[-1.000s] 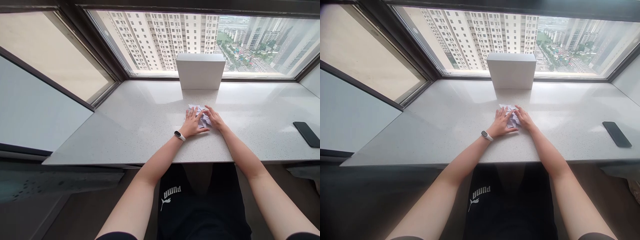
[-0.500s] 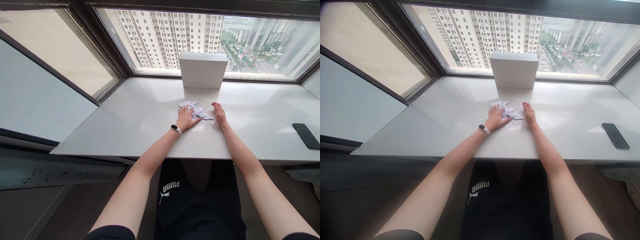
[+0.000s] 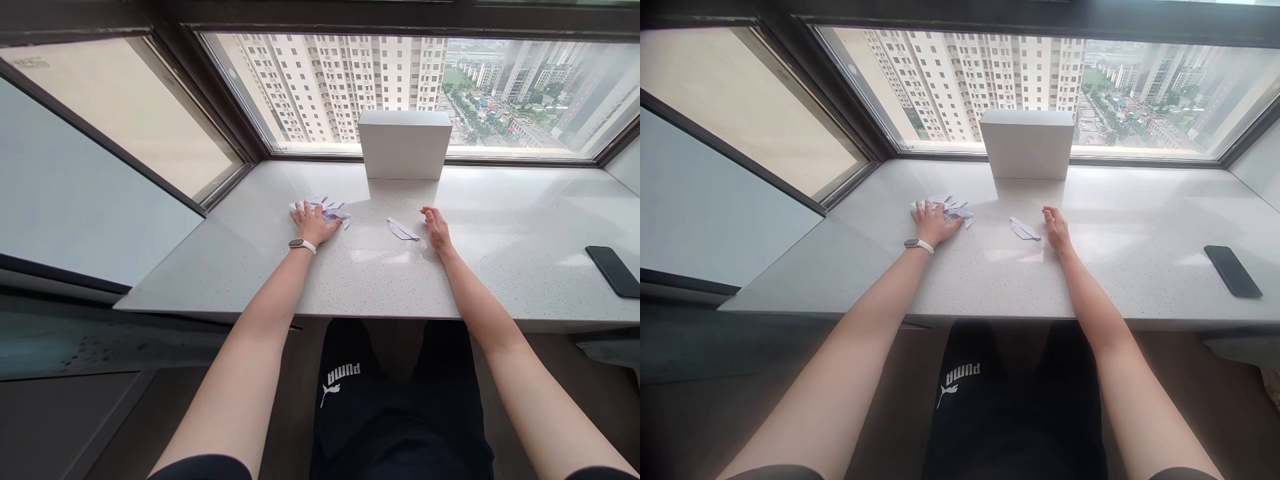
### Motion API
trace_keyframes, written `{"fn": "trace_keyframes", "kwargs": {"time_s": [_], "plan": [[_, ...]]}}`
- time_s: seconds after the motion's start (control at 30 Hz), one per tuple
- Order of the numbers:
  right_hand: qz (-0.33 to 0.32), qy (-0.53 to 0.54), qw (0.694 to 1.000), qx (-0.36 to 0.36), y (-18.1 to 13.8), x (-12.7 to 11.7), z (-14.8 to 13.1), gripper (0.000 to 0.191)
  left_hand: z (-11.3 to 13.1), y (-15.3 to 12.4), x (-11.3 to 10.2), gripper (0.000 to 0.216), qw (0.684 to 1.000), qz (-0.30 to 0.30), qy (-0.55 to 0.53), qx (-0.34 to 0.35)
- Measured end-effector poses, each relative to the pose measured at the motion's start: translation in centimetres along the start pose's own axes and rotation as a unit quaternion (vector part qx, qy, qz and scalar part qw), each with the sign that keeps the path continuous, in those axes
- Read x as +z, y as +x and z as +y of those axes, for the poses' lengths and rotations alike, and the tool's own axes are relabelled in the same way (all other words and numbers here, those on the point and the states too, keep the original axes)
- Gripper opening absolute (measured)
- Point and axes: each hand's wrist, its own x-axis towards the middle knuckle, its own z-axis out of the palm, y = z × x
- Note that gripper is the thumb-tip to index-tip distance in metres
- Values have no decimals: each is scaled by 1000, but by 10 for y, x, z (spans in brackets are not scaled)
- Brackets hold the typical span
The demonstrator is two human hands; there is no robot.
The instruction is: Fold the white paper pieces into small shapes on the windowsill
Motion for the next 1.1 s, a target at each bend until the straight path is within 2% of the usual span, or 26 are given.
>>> {"fn": "trace_keyframes", "kwargs": {"time_s": [0.07,0.13,0.2,0.27,0.3,0.4,0.5,0.6,0.67,0.77,0.87,0.93,1.0,1.03,1.1], "plan": [[4,3,1000,-4,1,0,2,96,20,-9,3,109,999,34,9,21],[7,8,1000,-8,2,1,4,92,50,-19,14,102,994,51,-33,86],[13,17,1000,-9,2,0,6,88,83,-31,32,97,978,-8,-79,193],[22,23,999,-8,3,-1,7,84,115,-43,55,97,942,-90,-102,308],[26,23,999,-8,3,-2,8,83,128,-49,66,100,924,-121,-109,345],[34,14,999,-4,4,-3,11,82,151,-69,88,113,905,-167,-119,371],[32,17,999,-2,5,-2,13,83,148,-98,89,121,896,-165,-111,397],[26,22,999,-3,6,0,15,83,129,-141,75,129,870,-175,-86,453],[22,22,1000,-1,5,2,16,82,116,-173,66,124,850,-170,-78,493],[18,31,999,5,4,2,14,81,100,-214,56,86,830,-139,-66,536],[15,37,999,9,3,1,12,81,86,-238,52,51,802,-96,-47,588],[12,32,999,9,3,0,12,81,76,-240,51,36,773,-76,-61,627],[6,22,1000,7,3,-2,13,82,65,-228,49,38,755,-74,-100,643],[3,17,1000,7,4,-2,13,83,59,-215,46,38,759,-77,-123,635],[-2,12,1000,5,4,-3,13,83,48,-177,35,42,813,-64,-151,558]]}}
